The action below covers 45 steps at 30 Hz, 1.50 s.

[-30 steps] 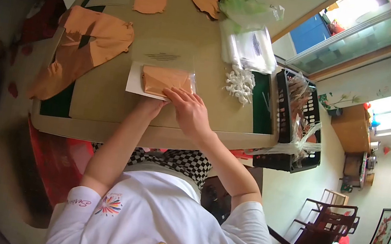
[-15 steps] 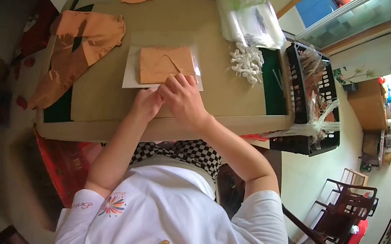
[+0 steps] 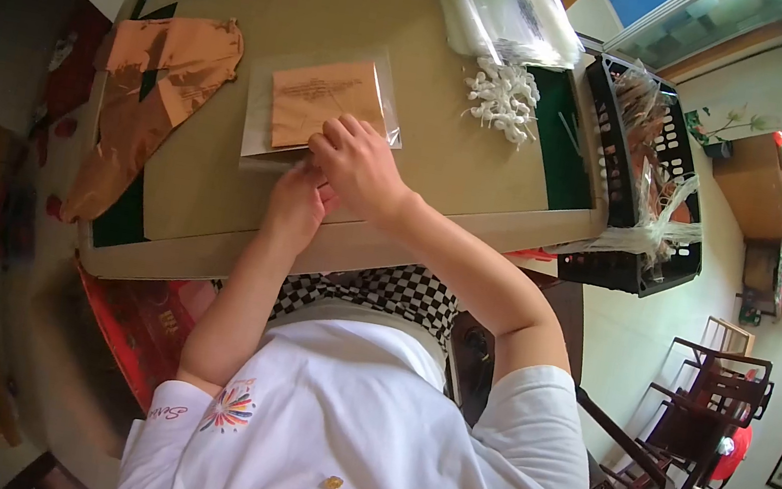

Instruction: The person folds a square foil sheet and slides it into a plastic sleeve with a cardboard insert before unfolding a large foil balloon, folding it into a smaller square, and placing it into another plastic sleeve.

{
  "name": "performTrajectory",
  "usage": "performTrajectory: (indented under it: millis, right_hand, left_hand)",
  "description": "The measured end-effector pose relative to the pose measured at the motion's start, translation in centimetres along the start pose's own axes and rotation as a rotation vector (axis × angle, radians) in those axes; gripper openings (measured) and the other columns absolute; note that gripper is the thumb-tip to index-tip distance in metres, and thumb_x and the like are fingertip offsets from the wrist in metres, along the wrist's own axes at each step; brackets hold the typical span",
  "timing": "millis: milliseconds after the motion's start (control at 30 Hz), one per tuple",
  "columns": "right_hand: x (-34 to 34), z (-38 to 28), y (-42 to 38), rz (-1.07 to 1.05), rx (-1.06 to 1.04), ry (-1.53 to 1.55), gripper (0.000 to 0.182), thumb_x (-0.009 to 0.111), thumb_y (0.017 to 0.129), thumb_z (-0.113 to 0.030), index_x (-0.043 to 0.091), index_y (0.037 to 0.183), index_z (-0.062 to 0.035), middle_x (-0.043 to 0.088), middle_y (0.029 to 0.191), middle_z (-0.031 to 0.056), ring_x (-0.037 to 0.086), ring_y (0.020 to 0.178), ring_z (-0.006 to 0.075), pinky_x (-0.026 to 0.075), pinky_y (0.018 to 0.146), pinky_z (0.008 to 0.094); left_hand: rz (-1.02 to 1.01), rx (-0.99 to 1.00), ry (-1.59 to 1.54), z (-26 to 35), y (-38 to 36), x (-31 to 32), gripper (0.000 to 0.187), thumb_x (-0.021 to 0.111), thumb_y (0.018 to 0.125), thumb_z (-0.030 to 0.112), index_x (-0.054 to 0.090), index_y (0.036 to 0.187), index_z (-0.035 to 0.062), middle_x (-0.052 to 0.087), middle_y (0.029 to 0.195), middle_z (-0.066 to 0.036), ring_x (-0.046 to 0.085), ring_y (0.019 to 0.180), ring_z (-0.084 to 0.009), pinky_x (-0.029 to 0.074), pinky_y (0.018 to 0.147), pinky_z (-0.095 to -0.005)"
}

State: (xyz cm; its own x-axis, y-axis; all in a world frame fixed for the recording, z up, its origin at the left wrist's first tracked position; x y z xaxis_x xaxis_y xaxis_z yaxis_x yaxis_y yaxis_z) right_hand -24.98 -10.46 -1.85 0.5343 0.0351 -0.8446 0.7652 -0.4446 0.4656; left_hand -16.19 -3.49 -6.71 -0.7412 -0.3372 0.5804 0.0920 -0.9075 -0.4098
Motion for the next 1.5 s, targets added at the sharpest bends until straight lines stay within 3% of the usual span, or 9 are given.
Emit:
performTrajectory:
  millis: [67, 167, 267, 467, 667, 1067, 1200, 1300, 1500]
  right_hand:
    - [0.2, 0.2, -0.3, -0.011, -0.004, -0.005, 0.021, 0.065, 0.073, -0.010, 0.061, 0.093, -0.0062, 0.055, 0.090, 0.0079, 0.056, 0.090, 0.0271, 0.047, 0.079, 0.0383]
    - [-0.2, 0.3, -1.1, -0.022, -0.029, -0.002, 0.020, 0.064, 0.073, -0.012, 0.060, 0.091, -0.0064, 0.054, 0.089, 0.0079, 0.055, 0.089, 0.0267, 0.046, 0.080, 0.0377]
    - [-0.3, 0.0, -1.7, -0.017, -0.054, -0.013, 0.017, 0.062, 0.071, -0.015, 0.057, 0.086, -0.0066, 0.053, 0.086, 0.0081, 0.053, 0.087, 0.0255, 0.045, 0.080, 0.0357]
    - [0.5, 0.5, -2.4, -0.036, -0.022, -0.029, 0.016, 0.063, 0.071, -0.014, 0.057, 0.085, -0.0069, 0.053, 0.085, 0.0076, 0.053, 0.085, 0.0249, 0.044, 0.076, 0.0350]
    - [1.7, 0.9, -2.3, -0.014, 0.058, -0.028, 0.016, 0.062, 0.073, -0.016, 0.059, 0.085, -0.0071, 0.054, 0.086, 0.0069, 0.054, 0.085, 0.0249, 0.045, 0.076, 0.0351]
    - [-1.0, -0.2, -7.1, 0.015, 0.140, 0.119, 0.037, 0.069, 0.074, -0.003, 0.069, 0.111, -0.0075, 0.063, 0.102, 0.0068, 0.058, 0.090, 0.0259, 0.051, 0.079, 0.0364]
    - [-0.9, -0.7, -7.9, 0.001, 0.141, 0.075, 0.037, 0.068, 0.075, -0.006, 0.069, 0.111, -0.0088, 0.061, 0.100, 0.0038, 0.057, 0.092, 0.0232, 0.047, 0.079, 0.0353]
    - [-0.7, -0.7, -7.8, 0.012, 0.151, 0.087, 0.041, 0.068, 0.073, -0.004, 0.067, 0.114, -0.0075, 0.061, 0.098, 0.0053, 0.056, 0.089, 0.0249, 0.048, 0.078, 0.0361]
    - [-0.8, -0.8, -6.9, 0.016, 0.215, 0.072, 0.045, 0.067, 0.073, 0.000, 0.065, 0.118, -0.0069, 0.058, 0.098, 0.0070, 0.056, 0.089, 0.0268, 0.048, 0.079, 0.0369]
  left_hand:
    - [-0.077, -0.112, 0.126, 0.1, -2.0, -0.2, 0.025, 0.052, 0.099, 0.017, 0.057, 0.120, 0.0049, 0.060, 0.119, -0.008, 0.065, 0.102, -0.0224, 0.055, 0.085, -0.0359]
    - [-0.134, 0.293, 1.236, 0.8, -5.9, 0.1, 0.032, 0.057, 0.095, 0.018, 0.057, 0.123, 0.0029, 0.058, 0.123, -0.014, 0.062, 0.109, -0.0288, 0.051, 0.093, -0.0397]
    - [-0.065, 1.005, 1.602, 0.2, -6.1, -0.5, 0.040, 0.059, 0.092, 0.019, 0.054, 0.127, 0.0015, 0.054, 0.128, -0.017, 0.053, 0.120, -0.0332, 0.043, 0.102, -0.0460]
    - [-0.071, 0.845, 1.723, -1.0, -4.7, -0.8, 0.046, 0.059, 0.090, 0.016, 0.049, 0.132, -0.0006, 0.046, 0.138, -0.018, 0.040, 0.132, -0.0334, 0.029, 0.110, -0.0558]
    - [-0.062, 0.861, 1.807, -0.5, -4.8, -0.7, 0.045, 0.058, 0.091, 0.022, 0.052, 0.131, 0.0015, 0.049, 0.136, -0.015, 0.044, 0.129, -0.0305, 0.028, 0.111, -0.0558]
    - [-0.020, 1.002, 1.494, 3.2, -4.3, -0.1, 0.034, 0.067, 0.083, 0.001, 0.061, 0.116, 0.0032, 0.060, 0.119, -0.013, 0.055, 0.114, -0.0308, 0.046, 0.098, -0.0413]
    - [-0.006, 0.936, 1.890, 3.5, -0.2, -2.3, 0.038, 0.058, 0.095, 0.026, 0.058, 0.131, 0.0131, 0.050, 0.140, -0.011, 0.042, 0.133, -0.0305, 0.032, 0.110, -0.0512]
    - [-0.153, 0.872, 1.830, 3.8, 1.1, -3.5, 0.044, 0.053, 0.097, 0.035, 0.054, 0.137, 0.0190, 0.042, 0.149, -0.008, 0.034, 0.140, -0.0291, 0.023, 0.115, -0.0547]
    - [-0.172, 0.884, 1.841, 4.1, 1.1, -3.4, 0.047, 0.056, 0.095, 0.035, 0.051, 0.139, 0.0190, 0.040, 0.150, -0.007, 0.033, 0.141, -0.0275, 0.023, 0.115, -0.0539]
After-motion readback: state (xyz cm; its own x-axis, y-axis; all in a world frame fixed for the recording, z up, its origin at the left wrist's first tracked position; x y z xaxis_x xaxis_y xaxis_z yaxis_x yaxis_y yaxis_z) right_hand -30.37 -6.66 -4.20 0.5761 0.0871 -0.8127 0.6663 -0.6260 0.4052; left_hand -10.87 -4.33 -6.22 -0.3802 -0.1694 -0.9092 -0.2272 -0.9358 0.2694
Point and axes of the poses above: each hand's wrist, its own y-axis towards the middle knuckle, its own x-axis out of the palm, z = x × y, the point moved 3 cm from there along y, towards the middle knuckle
